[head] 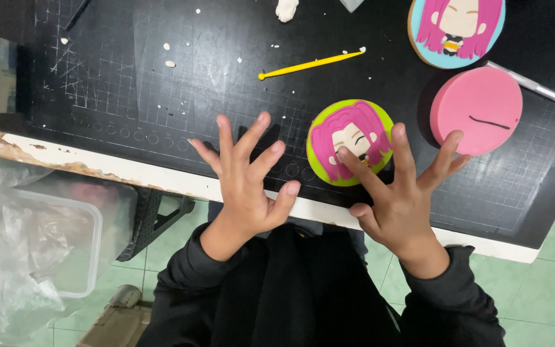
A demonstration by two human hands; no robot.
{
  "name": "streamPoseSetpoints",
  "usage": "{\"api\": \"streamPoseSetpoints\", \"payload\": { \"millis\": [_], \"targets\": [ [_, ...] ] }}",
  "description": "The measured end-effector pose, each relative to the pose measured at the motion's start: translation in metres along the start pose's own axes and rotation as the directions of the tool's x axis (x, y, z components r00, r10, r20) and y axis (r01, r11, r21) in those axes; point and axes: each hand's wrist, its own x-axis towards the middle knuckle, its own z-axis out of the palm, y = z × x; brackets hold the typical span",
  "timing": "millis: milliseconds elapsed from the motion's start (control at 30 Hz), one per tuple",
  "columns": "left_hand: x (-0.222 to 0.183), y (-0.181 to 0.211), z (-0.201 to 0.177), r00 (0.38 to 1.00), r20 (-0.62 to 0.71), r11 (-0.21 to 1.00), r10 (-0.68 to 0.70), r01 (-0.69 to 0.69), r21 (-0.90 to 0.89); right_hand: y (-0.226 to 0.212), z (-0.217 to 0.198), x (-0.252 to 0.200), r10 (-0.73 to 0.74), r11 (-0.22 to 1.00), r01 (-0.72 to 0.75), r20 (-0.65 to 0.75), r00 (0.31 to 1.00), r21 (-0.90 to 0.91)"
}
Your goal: The person is meticulously placing small pieces of colored fondant onto a circular base to create a character's face, using a brush and a small yellow tool for precision.
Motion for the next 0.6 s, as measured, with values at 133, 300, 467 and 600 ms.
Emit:
{"api": "streamPoseSetpoints", "payload": {
  "millis": [133,300,467,600],
  "targets": [
    [0.001,0.001,0.000,1.000,-0.008,1.000,0.005,-0.005,0.000,0.000,0.000,0.001,0.002,0.999,0.000,-0.033,0.999,0.048],
    [0.000,0.001,0.000,1.000,-0.010,1.000,-0.002,0.002,-0.004,0.000,-0.002,0.001,0.003,0.997,-0.001,-0.022,1.000,0.073],
    [0.000,0.001,0.001,1.000,-0.023,1.000,-0.006,0.006,-0.006,0.003,-0.007,0.003,-0.021,0.987,0.018,0.017,1.000,0.161],
    [0.000,0.001,0.002,0.999,-0.033,1.000,-0.005,0.005,-0.003,0.004,-0.010,0.008,-0.037,0.969,0.033,0.013,0.999,0.246]
  ]
}}
